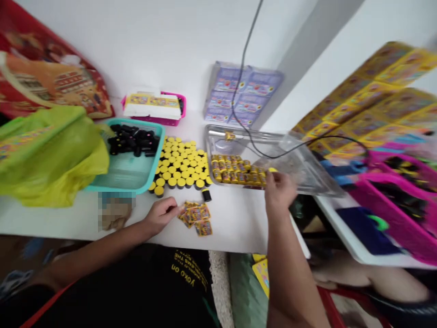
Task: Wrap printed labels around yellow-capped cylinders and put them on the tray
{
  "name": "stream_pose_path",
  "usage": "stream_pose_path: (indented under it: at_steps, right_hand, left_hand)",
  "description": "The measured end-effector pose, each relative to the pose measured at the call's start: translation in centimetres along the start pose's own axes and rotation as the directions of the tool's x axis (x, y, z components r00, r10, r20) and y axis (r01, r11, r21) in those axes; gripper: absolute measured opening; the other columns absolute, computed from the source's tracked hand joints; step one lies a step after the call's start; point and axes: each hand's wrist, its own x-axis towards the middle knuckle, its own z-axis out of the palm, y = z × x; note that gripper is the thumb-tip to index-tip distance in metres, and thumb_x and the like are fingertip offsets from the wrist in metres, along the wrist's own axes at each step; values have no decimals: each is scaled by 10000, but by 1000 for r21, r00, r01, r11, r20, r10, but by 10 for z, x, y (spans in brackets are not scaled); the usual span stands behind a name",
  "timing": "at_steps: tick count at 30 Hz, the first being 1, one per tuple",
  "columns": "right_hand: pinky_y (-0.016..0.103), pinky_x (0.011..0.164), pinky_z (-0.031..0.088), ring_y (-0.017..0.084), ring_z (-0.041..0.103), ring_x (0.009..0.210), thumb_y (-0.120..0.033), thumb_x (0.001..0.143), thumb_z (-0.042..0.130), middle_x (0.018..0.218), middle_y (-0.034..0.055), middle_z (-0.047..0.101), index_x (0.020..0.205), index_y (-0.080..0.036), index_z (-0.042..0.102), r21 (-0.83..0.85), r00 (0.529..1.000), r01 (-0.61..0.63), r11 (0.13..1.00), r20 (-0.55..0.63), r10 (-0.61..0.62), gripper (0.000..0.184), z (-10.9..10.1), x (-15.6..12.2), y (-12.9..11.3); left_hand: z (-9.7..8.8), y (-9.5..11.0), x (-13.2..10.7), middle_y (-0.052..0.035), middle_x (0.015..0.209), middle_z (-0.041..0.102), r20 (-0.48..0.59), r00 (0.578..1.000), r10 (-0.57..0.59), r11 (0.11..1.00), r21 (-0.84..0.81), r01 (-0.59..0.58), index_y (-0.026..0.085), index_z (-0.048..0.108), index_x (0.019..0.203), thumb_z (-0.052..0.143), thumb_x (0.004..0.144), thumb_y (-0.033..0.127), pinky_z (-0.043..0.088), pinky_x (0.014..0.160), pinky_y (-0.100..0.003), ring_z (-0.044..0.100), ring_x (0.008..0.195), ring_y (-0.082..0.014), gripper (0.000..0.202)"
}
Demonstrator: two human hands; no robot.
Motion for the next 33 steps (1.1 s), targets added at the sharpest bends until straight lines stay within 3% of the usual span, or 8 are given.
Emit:
stream_pose_path:
  at_steps: [4, 8, 12, 17, 21, 24, 29, 33]
  right_hand:
    - [369, 644, 498, 226, 636, 621, -527, 742, 666, 722, 120, 686, 843, -169, 678, 416, 988, -148, 897, 108, 112, 373, -9, -83, 2]
    - [326, 555, 482, 198, 602, 553, -610, 679, 691, 633, 55, 657, 823, -173, 674, 428, 930, -310, 849, 323, 177, 460, -20, -149, -3]
    - [304, 548, 469, 183, 586, 571, -652, 689, 655, 671, 56, 675, 814, -170, 682, 401, 921, -303, 864, 357, 157, 498, -22, -174, -15]
    - [317, 601, 476, 190, 595, 611, -681, 707, 616, 693, 65, 681, 792, -169, 688, 375, 929, -262, 889, 347, 128, 525, -18, -181, -24]
    - [316, 613, 473, 189, 589, 619, -664, 722, 615, 695, 60, 678, 805, -168, 688, 400, 930, -259, 879, 349, 116, 508, -17, -183, -28]
    - [314, 620, 477, 189, 588, 630, -654, 724, 629, 695, 56, 676, 798, -172, 688, 420, 935, -241, 875, 341, 94, 492, -19, -187, -34]
    - [308, 605, 485, 184, 583, 627, -646, 729, 640, 703, 52, 679, 775, -184, 687, 460, 933, -185, 869, 360, 8, 467, -21, -192, -46]
    - [308, 598, 474, 179, 573, 619, -643, 715, 652, 693, 47, 674, 777, -179, 682, 485, 925, -210, 849, 381, 12, 470, -20, -190, -46]
  left_hand:
    - [-47, 5, -34, -17, 643, 549, 1, 998, 66, 931, 360, -62, 186, 541, 654, 577, 875, 420, 354, 599, -262, 498, 604, -134, 324]
    - [-93, -3, -76, -58, 766, 654, -193, 974, -116, 677, 703, 220, 201, 649, 886, 594, 850, 469, 393, 606, -285, 591, 690, -206, 276]
    - [-116, -25, -90, -115, 1110, 694, -191, 964, -187, 523, 811, 262, 207, 626, 1214, 472, 919, 362, 452, 691, -307, 649, 947, -258, 368]
    - [-120, -30, -86, -116, 1057, 719, -152, 974, -170, 528, 820, 220, 188, 679, 1154, 394, 949, 405, 457, 701, -315, 663, 942, -260, 413]
    - [-102, -9, -72, -101, 959, 723, -181, 983, -23, 625, 765, 156, 205, 712, 1029, 481, 919, 458, 423, 673, -303, 650, 841, -236, 360]
    - [-64, 6, -44, -67, 810, 676, -45, 997, 58, 792, 611, -18, 209, 692, 824, 544, 900, 425, 399, 676, -285, 612, 766, -193, 273]
    - [7, 14, 19, -24, 750, 593, 111, 993, -41, 908, 418, -9, 186, 618, 757, 746, 738, 371, 324, 594, -272, 517, 663, -166, 225]
    - [30, 5, 43, 5, 684, 550, 148, 980, -132, 932, 355, 72, 183, 570, 642, 788, 660, 237, 296, 580, -264, 480, 632, -148, 225]
